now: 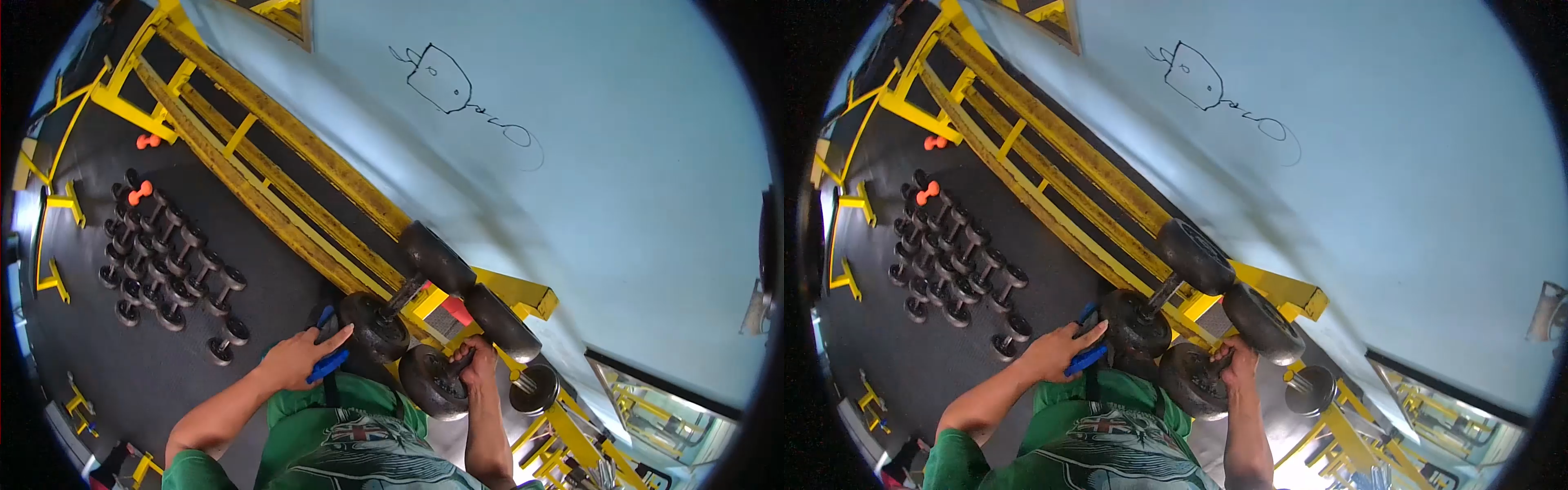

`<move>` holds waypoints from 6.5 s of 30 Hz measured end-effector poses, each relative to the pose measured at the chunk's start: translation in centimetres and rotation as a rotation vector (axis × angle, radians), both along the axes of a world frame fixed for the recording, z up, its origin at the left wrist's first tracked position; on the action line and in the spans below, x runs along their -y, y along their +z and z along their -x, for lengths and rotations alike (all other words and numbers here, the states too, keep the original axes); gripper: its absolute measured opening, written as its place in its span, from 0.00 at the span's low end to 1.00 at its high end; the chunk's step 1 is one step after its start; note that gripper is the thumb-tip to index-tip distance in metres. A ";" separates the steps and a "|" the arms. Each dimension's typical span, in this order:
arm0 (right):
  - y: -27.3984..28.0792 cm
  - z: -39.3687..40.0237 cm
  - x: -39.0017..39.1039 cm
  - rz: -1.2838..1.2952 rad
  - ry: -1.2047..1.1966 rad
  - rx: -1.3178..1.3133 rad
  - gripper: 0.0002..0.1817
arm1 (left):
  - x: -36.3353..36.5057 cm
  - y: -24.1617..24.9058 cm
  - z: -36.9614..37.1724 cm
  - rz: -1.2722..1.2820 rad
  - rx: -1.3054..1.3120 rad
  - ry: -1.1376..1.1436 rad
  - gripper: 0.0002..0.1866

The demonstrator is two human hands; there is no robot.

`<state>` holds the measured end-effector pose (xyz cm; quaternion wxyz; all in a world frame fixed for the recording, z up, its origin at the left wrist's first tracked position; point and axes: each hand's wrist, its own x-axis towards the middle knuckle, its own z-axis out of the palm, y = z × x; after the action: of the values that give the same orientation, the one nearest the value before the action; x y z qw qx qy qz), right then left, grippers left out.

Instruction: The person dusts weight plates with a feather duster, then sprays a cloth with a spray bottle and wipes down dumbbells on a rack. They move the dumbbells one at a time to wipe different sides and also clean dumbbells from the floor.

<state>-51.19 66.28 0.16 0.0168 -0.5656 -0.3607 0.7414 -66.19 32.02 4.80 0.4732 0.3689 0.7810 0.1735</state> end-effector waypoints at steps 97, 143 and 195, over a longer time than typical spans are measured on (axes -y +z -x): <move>-8.3 0.0 21.5 -1.884 -0.267 0.434 0.38 | -1.0 -0.2 -6.3 -0.407 0.018 -0.159 0.26; -4.3 0.3 22.5 -0.356 -1.296 -0.499 0.24 | -0.6 0.1 -6.7 -0.288 0.141 -0.294 0.27; 8.9 -1.6 3.1 -0.773 0.919 -0.031 0.16 | -15.2 1.2 0.0 -0.051 0.327 -0.567 0.16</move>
<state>-49.64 63.18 9.09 -0.0959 -0.2938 -0.8115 0.4959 -66.17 47.25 5.96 0.6123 0.5507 0.5562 0.1112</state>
